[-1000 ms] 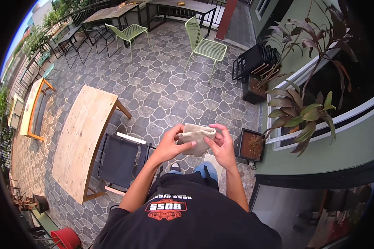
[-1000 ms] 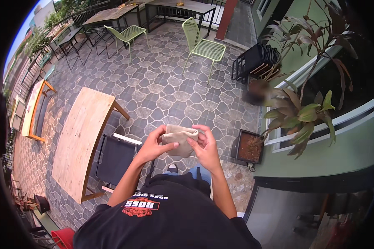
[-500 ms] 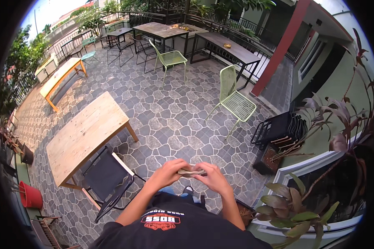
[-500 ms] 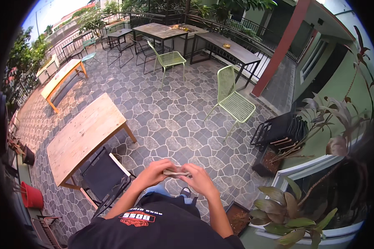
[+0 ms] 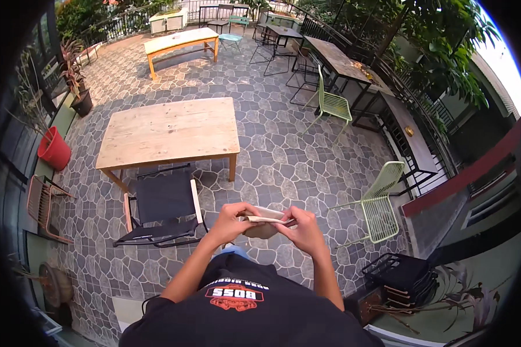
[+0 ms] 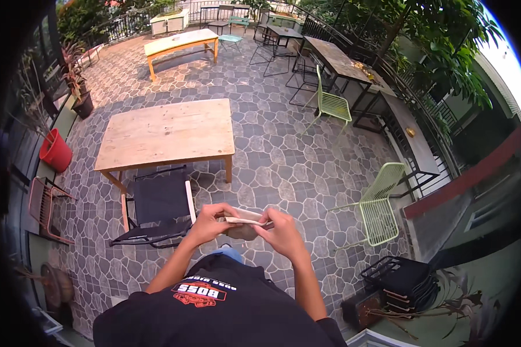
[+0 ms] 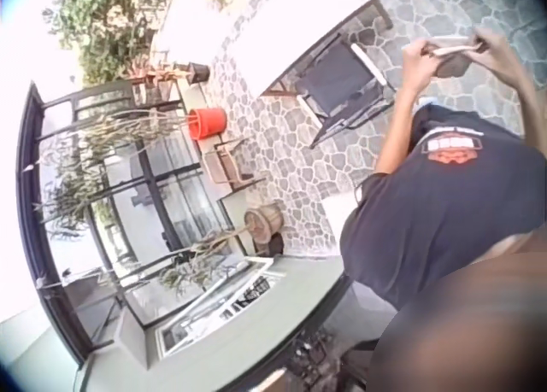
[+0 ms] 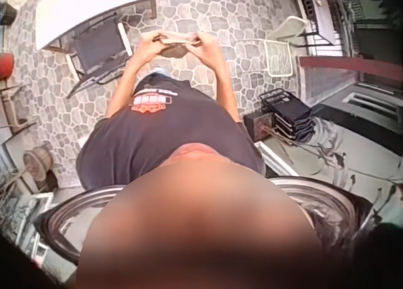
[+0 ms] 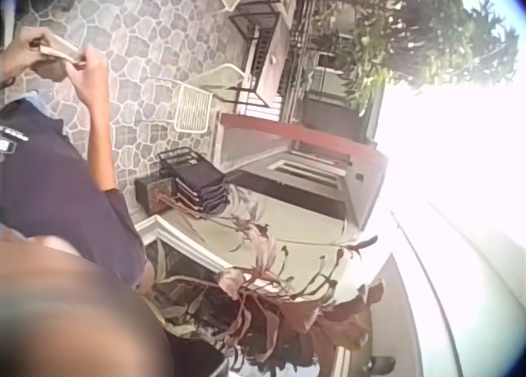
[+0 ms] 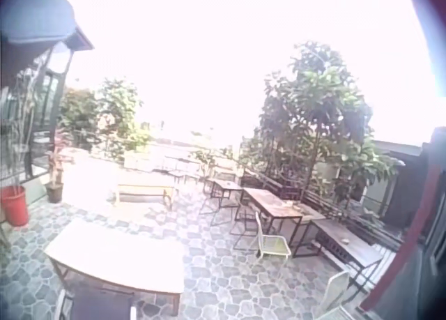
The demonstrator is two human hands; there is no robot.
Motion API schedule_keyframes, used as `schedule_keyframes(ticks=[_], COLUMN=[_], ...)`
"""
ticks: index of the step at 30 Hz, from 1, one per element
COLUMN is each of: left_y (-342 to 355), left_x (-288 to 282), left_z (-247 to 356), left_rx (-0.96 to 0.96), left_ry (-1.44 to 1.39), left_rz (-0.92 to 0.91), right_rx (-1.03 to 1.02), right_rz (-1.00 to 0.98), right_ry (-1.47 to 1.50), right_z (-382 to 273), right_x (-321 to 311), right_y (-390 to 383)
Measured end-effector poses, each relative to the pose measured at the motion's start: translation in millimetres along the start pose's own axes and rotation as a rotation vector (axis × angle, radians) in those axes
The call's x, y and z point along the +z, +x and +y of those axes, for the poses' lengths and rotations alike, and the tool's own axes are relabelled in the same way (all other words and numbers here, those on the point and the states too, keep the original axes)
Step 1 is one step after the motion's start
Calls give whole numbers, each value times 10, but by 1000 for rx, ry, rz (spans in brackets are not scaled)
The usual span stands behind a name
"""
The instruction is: Repairing a folding chair by cleaning and fitting a wooden armrest component.
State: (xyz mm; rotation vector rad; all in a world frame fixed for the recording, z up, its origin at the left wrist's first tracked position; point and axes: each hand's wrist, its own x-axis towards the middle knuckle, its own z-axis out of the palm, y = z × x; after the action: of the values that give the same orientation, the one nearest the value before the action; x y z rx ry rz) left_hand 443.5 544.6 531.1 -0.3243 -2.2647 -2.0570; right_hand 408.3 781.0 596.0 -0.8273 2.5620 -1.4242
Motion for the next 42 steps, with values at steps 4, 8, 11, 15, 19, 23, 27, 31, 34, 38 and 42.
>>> schedule_keyframes(ticks=[4, 8, 11, 15, 19, 23, 27, 31, 34, 38, 42], left_y=[309, 539, 511, 281, 325, 758, 1502, 1545, 1449, 1316, 1034], left_x=[-267, -614, -784, -955, -730, -644, -630, -507, -355, -250, -109], left_z=[-133, 62, -5, -664, -752, -778, -848, -1147, -1161, -1138, -1230], left_rx=[-75, -106, -86, -298, -220, -101, -201, -574, -792, -1032, -1062], left_ry=[-351, -189, -670, -429, -690, -966, -609, 127, 302, 615, 666], left_rz=[92, 238, 408, 184, 565, 769, 1150, 1394, 1505, 1413, 1234], right_rx=[-78, -66, -45, -76, 75, 369, 582, 891, 1060, 1122, 1093], right_rz=[-54, -22, -80, -359, -644, -884, -1448, -1234, -1318, -1363, -1351], right_ry=[-19, 90, 383, 355, 676, 1269, 1632, 1503, 1338, 1148, 908], right_z=[-21, 91, 41, 166, 212, 569, 1048, 1510, 1333, 1348, 1543], right_x=[155, 363, 603, 913, 1126, 1701, 2044, 2089, 1944, 2026, 2196], right_y=[612, 1198, 1537, 2032, 2574, 3088, 3336, 3498, 3448, 3268, 3004])
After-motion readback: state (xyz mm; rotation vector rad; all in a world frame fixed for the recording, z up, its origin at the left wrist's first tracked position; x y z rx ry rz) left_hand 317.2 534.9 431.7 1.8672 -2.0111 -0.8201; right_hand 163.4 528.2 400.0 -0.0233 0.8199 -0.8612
